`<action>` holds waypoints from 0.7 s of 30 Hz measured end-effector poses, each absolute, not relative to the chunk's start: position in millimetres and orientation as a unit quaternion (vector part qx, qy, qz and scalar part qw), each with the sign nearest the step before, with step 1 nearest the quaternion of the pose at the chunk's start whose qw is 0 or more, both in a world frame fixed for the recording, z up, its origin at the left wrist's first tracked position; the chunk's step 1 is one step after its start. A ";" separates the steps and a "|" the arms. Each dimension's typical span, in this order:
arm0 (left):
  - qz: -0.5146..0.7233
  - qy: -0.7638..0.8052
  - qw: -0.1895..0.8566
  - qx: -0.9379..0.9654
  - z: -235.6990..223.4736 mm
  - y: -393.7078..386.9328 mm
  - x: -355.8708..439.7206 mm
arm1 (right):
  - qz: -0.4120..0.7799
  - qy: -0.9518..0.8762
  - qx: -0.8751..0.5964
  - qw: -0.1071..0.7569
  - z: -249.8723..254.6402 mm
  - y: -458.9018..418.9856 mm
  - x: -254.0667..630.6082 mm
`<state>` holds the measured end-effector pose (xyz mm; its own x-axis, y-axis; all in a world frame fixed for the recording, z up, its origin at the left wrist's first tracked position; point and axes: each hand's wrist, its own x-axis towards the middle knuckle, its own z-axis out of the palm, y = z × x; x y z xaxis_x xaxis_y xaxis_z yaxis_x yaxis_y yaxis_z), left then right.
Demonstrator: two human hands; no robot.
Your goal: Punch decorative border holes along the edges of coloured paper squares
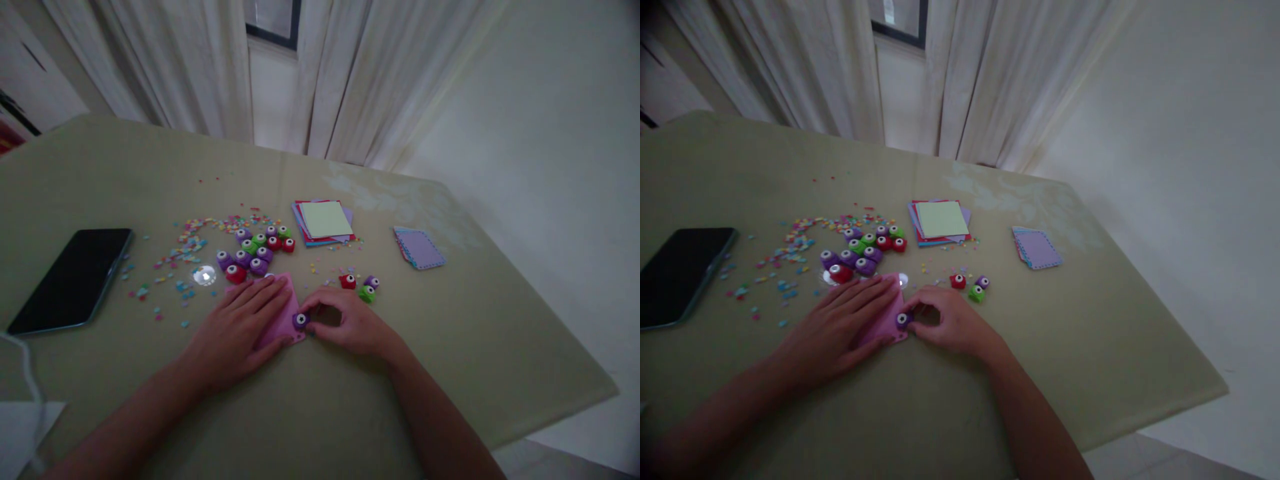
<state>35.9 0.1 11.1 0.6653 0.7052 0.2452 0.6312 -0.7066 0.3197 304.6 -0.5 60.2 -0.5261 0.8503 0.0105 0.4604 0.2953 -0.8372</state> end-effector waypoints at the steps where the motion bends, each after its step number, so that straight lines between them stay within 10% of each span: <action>1: 0.178 0.369 0.105 0.906 11.1 0.1 35.9 | 0.414 -0.770 -0.424 0.238 60.1 -0.5 304.8; 21: 0.320 0.348 0.171 0.865 55.9 -5.1 66.6 | 0.521 -0.654 -0.500 0.226 44.3 11.7 309.2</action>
<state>66.6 -5.1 55.9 0.5539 0.7107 0.4336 0.4918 -0.6996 0.5184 309.2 11.7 44.3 -0.3987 0.8892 -0.2244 0.4187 -0.0413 -0.9072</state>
